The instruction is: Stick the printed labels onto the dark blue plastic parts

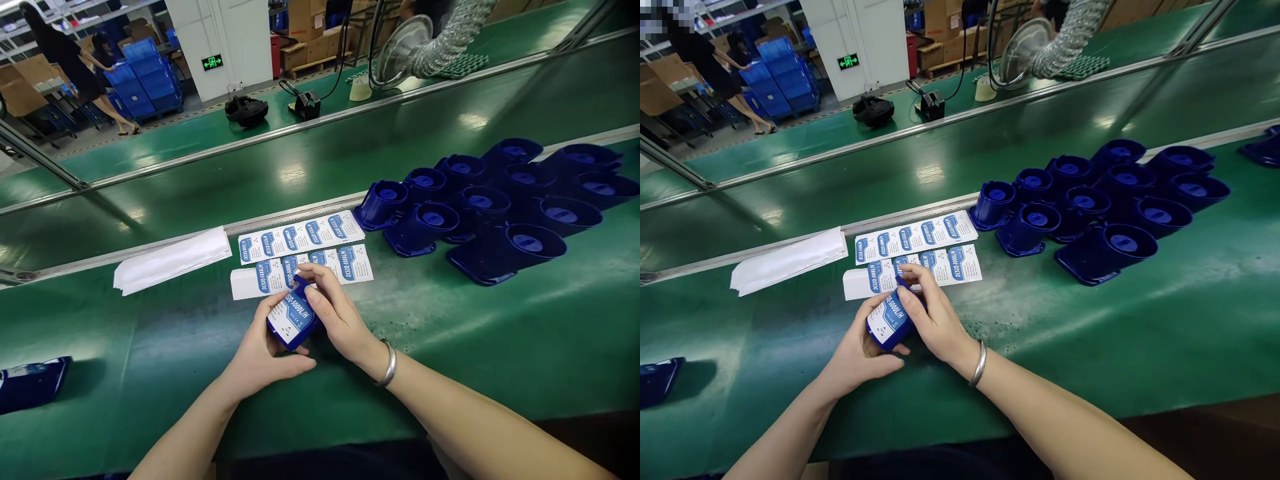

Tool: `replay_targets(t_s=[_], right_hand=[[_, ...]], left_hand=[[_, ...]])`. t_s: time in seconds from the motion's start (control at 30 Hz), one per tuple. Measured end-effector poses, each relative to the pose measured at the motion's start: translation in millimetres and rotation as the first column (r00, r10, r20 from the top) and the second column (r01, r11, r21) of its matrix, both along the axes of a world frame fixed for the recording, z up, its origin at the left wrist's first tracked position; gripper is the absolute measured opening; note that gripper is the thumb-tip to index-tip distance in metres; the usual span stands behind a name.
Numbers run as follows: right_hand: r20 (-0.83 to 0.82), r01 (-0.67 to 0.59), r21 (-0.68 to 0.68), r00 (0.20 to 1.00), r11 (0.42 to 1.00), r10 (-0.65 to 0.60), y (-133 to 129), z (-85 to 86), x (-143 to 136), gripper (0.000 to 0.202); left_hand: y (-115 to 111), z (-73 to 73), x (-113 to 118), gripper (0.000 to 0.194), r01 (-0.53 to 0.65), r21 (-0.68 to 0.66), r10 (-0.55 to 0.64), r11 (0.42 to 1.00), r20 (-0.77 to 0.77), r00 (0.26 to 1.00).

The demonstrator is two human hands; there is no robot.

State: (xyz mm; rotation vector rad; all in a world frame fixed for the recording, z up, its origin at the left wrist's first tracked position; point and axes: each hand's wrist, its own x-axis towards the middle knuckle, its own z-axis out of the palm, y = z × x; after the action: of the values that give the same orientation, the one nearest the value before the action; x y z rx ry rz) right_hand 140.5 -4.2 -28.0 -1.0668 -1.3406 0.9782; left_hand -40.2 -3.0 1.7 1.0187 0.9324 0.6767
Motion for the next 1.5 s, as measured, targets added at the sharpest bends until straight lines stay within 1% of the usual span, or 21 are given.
replay_targets(t_s=[0.03,0.07,0.13,0.2,0.33,0.47,0.57,0.63,0.7,0.77,0.83,0.9,0.93,0.97,1.03,1.07,1.13,1.17,1.23,1.3,1.5], right_hand=[[0.033,-0.017,0.044,0.999,0.999,0.016,0,1.2,1,0.040],[0.069,-0.043,0.095,0.997,0.995,0.037,-1,2.5,1,0.041],[0.135,-0.107,0.195,0.987,0.975,0.081,-3,4.7,1,0.043],[0.175,-0.158,0.259,0.978,0.953,0.115,-4,5.7,0,0.044],[0.206,-0.216,0.252,0.964,0.943,0.166,-5,4.1,0,0.045],[0.238,-0.253,0.254,0.952,0.934,0.193,-6,0.8,2,0.046],[0.234,-0.237,0.251,0.956,0.939,0.178,-7,-1.1,2,0.044],[0.229,-0.218,0.241,0.960,0.946,0.163,-8,-2.1,1,0.044],[0.220,-0.186,0.219,0.966,0.958,0.138,-9,-3.1,0,0.044],[0.204,-0.147,0.190,0.973,0.971,0.108,-10,-4.1,-1,0.044],[0.191,-0.125,0.172,0.977,0.977,0.092,-10,-4.6,-1,0.044],[0.184,-0.123,0.165,0.979,0.979,0.092,-11,-4.4,-1,0.044],[0.186,-0.128,0.168,0.978,0.978,0.096,-11,-4.1,-1,0.043],[0.193,-0.132,0.180,0.976,0.975,0.096,-11,-3.6,-1,0.043],[0.223,-0.154,0.229,0.970,0.961,0.102,-11,-2.2,-2,0.043],[0.243,-0.173,0.265,0.964,0.949,0.108,-11,-1.5,-2,0.043],[0.288,-0.226,0.327,0.949,0.918,0.131,-11,-0.3,-3,0.045],[0.306,-0.253,0.344,0.941,0.904,0.147,-11,0.0,-4,0.046],[0.327,-0.287,0.355,0.930,0.890,0.170,-10,0.4,-4,0.047],[0.330,-0.298,0.352,0.927,0.887,0.180,-10,0.4,-4,0.047],[0.345,-0.296,0.369,0.924,0.881,0.166,-9,0.5,-5,0.050]], left_hand=[[2,1.6,-1,0.072,-0.002,-0.085,0.009,0.996,0.081,0.997],[5,2.4,-1,0.061,-0.034,-0.158,0.056,0.987,0.135,0.989],[9,1.6,-2,0.039,-0.142,-0.275,0.189,0.951,0.153,0.970],[13,-2.1,-4,0.029,-0.198,-0.354,0.259,0.914,0.132,0.957],[13,-8.9,-5,0.027,-0.194,-0.404,0.274,0.894,0.150,0.950],[10,-7.2,-3,0.026,-0.194,-0.414,0.286,0.889,0.171,0.943],[6,-3.3,-1,0.025,-0.192,-0.325,0.262,0.926,0.188,0.947],[3,-2.0,-1,0.027,-0.176,-0.186,0.211,0.967,0.187,0.959],[0,-2.9,-1,0.034,-0.142,-0.017,0.143,0.990,0.123,0.982],[-3,-5.5,0,0.047,-0.121,0.172,0.126,0.978,-0.018,0.992],[-6,-8.4,1,0.059,-0.116,0.328,0.167,0.938,-0.131,0.977],[-7,-9.7,1,0.066,-0.144,0.387,0.211,0.911,-0.137,0.968],[-7,-9.4,1,0.066,-0.156,0.354,0.205,0.922,-0.106,0.973],[-6,-8.5,1,0.062,-0.164,0.282,0.188,0.945,-0.057,0.981],[-2,-6.1,0,0.048,-0.168,0.080,0.162,0.983,0.070,0.984],[0,-5.1,-1,0.039,-0.163,-0.027,0.165,0.986,0.131,0.978],[5,-4.6,-2,0.025,-0.163,-0.223,0.210,0.961,0.211,0.955],[7,-5.2,-2,0.023,-0.160,-0.297,0.232,0.941,0.225,0.946],[9,-7.1,-2,0.022,-0.154,-0.391,0.259,0.907,0.230,0.938],[9,-8.3,-2,0.023,-0.149,-0.402,0.259,0.903,0.234,0.937],[6,-5.6,-3,0.025,-0.156,-0.269,0.224,0.950,0.243,0.944]])
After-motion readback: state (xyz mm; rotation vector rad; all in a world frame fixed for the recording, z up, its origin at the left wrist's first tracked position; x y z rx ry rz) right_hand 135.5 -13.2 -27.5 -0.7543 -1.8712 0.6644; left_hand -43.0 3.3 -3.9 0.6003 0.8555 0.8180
